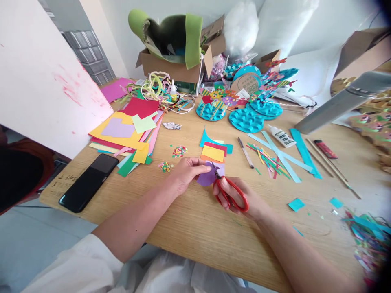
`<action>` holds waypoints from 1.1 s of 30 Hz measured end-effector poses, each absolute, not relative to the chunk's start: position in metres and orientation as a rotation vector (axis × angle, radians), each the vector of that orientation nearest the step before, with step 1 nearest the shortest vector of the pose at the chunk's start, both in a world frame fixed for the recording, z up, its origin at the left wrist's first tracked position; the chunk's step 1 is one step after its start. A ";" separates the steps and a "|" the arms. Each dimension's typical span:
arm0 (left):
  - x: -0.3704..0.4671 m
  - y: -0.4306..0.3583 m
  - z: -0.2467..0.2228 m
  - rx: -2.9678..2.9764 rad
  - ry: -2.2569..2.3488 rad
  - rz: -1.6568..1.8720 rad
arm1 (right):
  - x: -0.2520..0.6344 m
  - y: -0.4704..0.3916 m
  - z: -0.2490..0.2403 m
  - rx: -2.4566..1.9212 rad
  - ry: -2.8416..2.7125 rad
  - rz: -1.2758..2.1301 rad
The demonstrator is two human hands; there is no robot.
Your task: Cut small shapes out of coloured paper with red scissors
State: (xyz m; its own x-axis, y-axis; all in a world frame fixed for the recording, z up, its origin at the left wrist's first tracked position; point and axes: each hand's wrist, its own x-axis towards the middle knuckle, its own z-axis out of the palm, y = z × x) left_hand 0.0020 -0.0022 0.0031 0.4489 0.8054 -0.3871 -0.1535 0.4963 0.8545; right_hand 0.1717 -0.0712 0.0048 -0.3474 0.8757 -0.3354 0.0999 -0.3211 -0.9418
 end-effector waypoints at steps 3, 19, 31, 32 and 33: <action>0.002 -0.002 0.003 0.844 0.917 0.680 | 0.172 -0.071 0.004 -1.294 -1.330 1.738; 0.002 -0.003 0.004 0.846 0.907 0.645 | 0.174 -0.072 0.004 -1.285 -1.343 1.749; 0.001 -0.002 0.002 0.857 0.887 0.634 | 0.173 -0.072 0.007 -1.298 -1.374 1.726; 0.001 -0.002 0.002 0.859 0.885 0.634 | 0.173 -0.072 0.008 -1.300 -1.377 1.730; 0.001 -0.002 0.002 0.862 0.885 0.633 | 0.173 -0.072 0.008 -1.303 -1.381 1.732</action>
